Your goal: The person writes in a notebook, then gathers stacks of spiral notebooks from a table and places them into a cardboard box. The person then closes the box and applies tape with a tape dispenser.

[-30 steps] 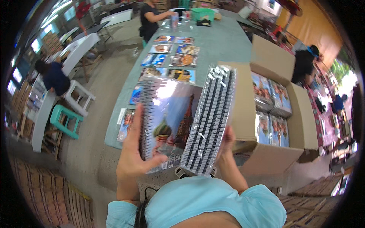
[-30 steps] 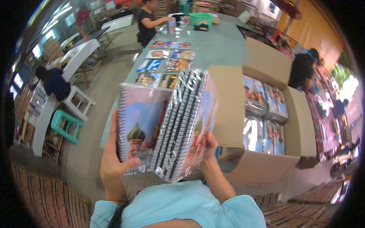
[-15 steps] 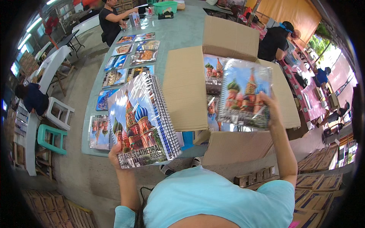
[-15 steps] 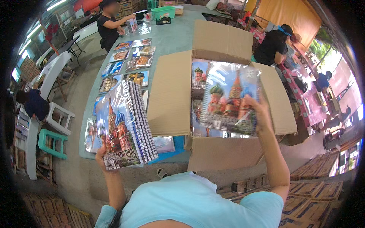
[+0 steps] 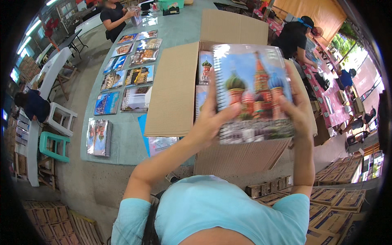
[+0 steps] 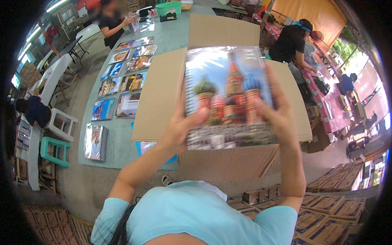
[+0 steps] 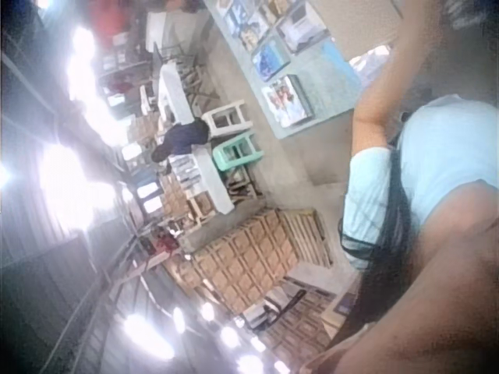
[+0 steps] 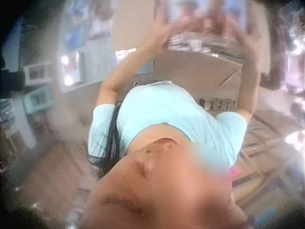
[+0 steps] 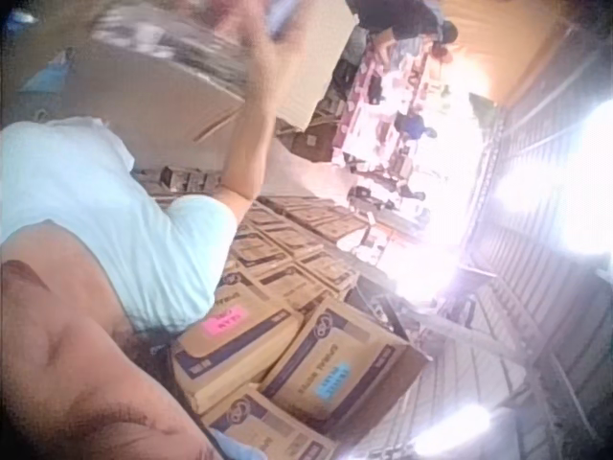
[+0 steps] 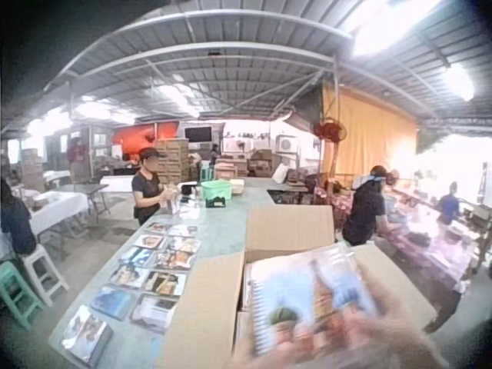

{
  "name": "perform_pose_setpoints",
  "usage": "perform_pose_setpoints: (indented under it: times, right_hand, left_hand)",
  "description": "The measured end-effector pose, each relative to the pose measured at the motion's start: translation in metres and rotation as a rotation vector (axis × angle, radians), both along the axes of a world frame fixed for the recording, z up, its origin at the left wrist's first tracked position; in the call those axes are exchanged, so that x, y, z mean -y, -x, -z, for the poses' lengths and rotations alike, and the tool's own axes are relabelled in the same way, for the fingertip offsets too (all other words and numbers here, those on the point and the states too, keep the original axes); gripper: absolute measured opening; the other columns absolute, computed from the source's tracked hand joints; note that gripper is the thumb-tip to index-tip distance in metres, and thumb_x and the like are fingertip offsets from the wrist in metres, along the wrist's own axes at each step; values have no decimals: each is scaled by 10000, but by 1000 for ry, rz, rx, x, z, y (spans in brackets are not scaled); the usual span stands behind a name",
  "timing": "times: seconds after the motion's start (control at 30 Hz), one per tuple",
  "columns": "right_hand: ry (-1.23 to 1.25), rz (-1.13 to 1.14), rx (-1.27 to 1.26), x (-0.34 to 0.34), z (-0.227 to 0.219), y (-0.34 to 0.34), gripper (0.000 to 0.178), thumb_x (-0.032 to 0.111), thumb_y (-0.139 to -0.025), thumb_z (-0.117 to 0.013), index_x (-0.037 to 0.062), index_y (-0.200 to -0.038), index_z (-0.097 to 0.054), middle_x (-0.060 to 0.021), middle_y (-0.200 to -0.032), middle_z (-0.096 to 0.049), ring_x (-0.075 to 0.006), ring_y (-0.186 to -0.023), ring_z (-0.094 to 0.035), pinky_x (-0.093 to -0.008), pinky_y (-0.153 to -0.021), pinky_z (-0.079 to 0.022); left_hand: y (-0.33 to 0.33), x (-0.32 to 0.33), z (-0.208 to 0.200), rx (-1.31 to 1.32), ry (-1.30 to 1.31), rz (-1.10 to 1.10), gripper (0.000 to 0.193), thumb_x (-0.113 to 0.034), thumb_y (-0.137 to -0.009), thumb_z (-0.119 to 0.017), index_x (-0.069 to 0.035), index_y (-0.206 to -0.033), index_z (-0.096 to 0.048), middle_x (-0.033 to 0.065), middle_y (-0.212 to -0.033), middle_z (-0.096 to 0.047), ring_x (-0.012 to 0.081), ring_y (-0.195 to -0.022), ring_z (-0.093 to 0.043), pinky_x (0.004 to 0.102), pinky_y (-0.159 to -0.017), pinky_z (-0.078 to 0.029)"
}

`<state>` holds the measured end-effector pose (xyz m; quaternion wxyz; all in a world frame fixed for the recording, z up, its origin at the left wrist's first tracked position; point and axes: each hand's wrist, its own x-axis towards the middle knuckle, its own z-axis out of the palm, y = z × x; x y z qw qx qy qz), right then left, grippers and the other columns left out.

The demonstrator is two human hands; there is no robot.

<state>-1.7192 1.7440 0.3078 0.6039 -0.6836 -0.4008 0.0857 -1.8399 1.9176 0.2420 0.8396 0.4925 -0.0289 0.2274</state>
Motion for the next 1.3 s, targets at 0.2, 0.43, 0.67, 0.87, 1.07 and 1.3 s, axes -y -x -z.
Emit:
perform_pose_setpoints:
  times: [0.2, 0.43, 0.67, 0.87, 1.07, 1.3]
  right_hand:
    - [203, 117, -184, 79, 32, -70, 647, 124, -808, -649, 50, -1398, -395, -123, -1411, -416, -208, -1255, -439, -337, -1051, -329]
    - [1262, 70, 493, 93, 83, -51, 530, 460, -755, -682, 252, -1236, -603, -87, -1388, -469, -384, -1359, -285, -653, -1078, -48]
    - [884, 432, 504, 60, 103, -45, 480, 375, -774, -700, 198, -1212, -616, -110, -1397, -452, -360, -1359, -295, -622, -1079, -113]
    - [441, 617, 570, 60, 113, -54, 374, 119, -838, -643, 94, -1210, -606, -153, -1344, -503, -290, -1264, -451, -369, -1045, -349]
    - [-422, -86, 168, -5, 100, 46, 542, 257, -841, -640, -77, -1244, -496, -236, -1045, -600, -343, -902, -609, -406, -736, -508]
    - [397, -1028, -171, -220, 124, 185, 420, 232, -828, -678, 6, -1177, -615, -114, -1059, -659, -210, -937, -627, -325, -805, -485]
  left_hand:
    - [-15, -11, -23, -4, -399, 165, 615, -220, -882, -618, -26, -1377, -310, 144, -1320, -426, 180, -1074, -521, 316, -869, -455]
    - [110, -84, 114, -636, -450, 630, 160, -68, -841, -519, 12, -929, -626, 51, -879, -626, 136, -794, -585, 287, -700, -478]
    - [3, -107, 268, -661, -187, -713, 242, -167, -873, -564, -20, -1058, -620, 97, -945, -633, 240, -928, -594, 367, -830, -466]
    - [-4, -88, 262, -403, -1266, -694, 272, -210, -882, -575, -28, -1081, -614, 110, -968, -636, 248, -939, -593, 375, -851, -460]
    - [91, -128, 259, -485, -928, -388, 321, -246, -882, -596, -37, -1126, -594, 115, -1001, -642, 238, -905, -603, 372, -828, -470]
    - [308, -324, 263, -1037, -1008, -1408, 640, -290, -688, -775, -41, -1219, -517, 189, -1199, -528, 340, -1133, -492, 441, -979, -375]
